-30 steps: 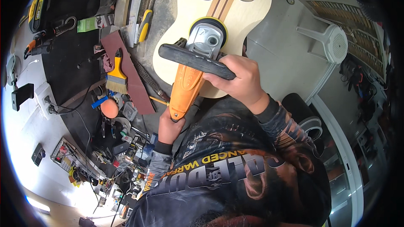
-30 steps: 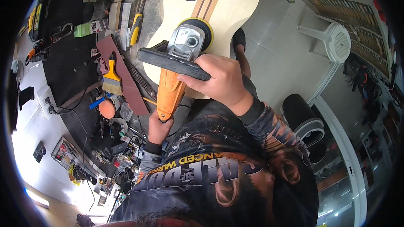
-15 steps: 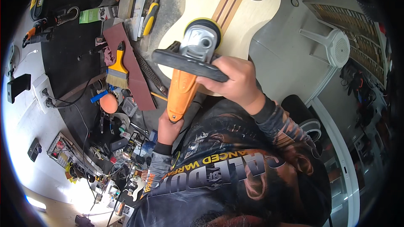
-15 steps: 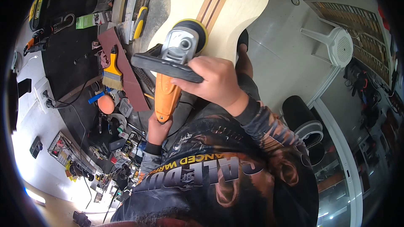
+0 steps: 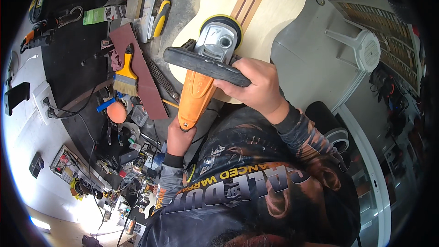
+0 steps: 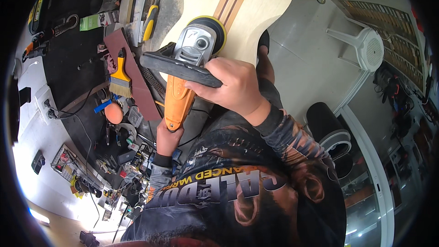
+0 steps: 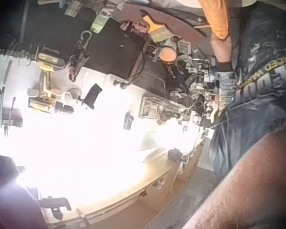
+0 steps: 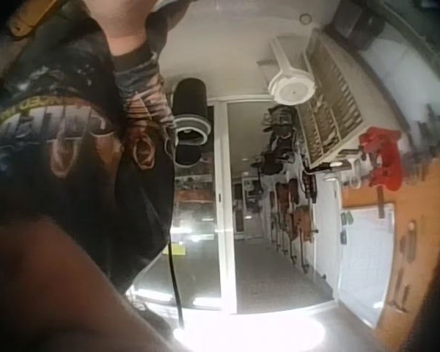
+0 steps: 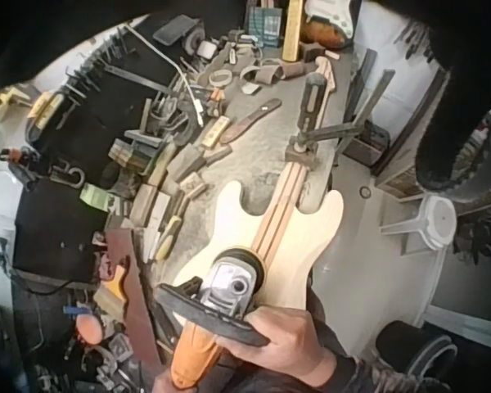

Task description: The person sands the back of a light-colored guitar body using an electric sander, moving the tool across the surface, and then wipes the sanded area by hand.

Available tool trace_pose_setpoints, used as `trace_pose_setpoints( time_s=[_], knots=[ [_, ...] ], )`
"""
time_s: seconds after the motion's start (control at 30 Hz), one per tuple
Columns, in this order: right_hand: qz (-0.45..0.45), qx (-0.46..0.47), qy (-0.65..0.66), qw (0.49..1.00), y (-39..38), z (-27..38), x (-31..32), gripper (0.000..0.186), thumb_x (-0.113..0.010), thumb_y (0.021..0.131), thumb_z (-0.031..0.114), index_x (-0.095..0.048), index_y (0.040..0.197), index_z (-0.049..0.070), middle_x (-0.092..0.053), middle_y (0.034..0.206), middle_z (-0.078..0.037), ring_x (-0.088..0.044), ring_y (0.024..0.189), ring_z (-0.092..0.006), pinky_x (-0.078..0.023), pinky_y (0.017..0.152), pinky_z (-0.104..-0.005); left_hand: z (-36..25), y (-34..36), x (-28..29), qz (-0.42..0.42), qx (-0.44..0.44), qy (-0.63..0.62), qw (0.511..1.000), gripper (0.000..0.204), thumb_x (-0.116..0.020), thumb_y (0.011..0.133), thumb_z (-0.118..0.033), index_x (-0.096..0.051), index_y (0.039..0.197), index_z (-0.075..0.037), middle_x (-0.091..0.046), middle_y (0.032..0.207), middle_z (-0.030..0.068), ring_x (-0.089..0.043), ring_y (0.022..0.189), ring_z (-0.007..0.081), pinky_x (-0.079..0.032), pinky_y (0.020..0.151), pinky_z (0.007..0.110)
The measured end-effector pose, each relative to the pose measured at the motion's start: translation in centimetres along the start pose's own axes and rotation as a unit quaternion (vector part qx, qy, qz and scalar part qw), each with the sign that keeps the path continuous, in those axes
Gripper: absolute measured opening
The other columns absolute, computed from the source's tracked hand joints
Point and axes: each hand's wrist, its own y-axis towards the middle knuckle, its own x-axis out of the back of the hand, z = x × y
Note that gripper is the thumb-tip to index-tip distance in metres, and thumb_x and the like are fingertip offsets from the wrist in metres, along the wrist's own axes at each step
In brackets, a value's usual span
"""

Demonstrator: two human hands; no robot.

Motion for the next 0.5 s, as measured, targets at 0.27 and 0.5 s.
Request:
trace_pose_setpoints(
  time_s=[0.27,0.5],
  knots=[
    [0.0,0.001,-0.017,1.0,1.2,0.2,-0.7,0.043,-0.098,0.087,0.038,-0.068,0.086,0.007,-0.068,0.075,-0.01,-0.07,0.064,-0.0315,-0.056,0.059,-0.0413,-0.1,1.0,0.4,0.004,-0.009,-0.029,1.0,0.04,-0.076,0.086,-0.001,-0.076,0.126,0.004,-0.084,0.11,0.0191,-0.083,0.108,0.0295,-0.061,0.095,0.038],
    [0.013,-0.001,-0.015,1.0,0.4,1.0,-0.9,0.041,-0.1,0.087,0.035,-0.071,0.089,0.005,-0.071,0.079,-0.011,-0.072,0.067,-0.0328,-0.057,0.062,-0.0407,1.1,0.1,0.4,0.009,-0.011,-0.015,1.0,0.039,-0.077,0.087,-0.002,-0.075,0.126,0.004,-0.085,0.11,0.0171,-0.083,0.106,0.0252,-0.06,0.094,0.036]
  ],
)
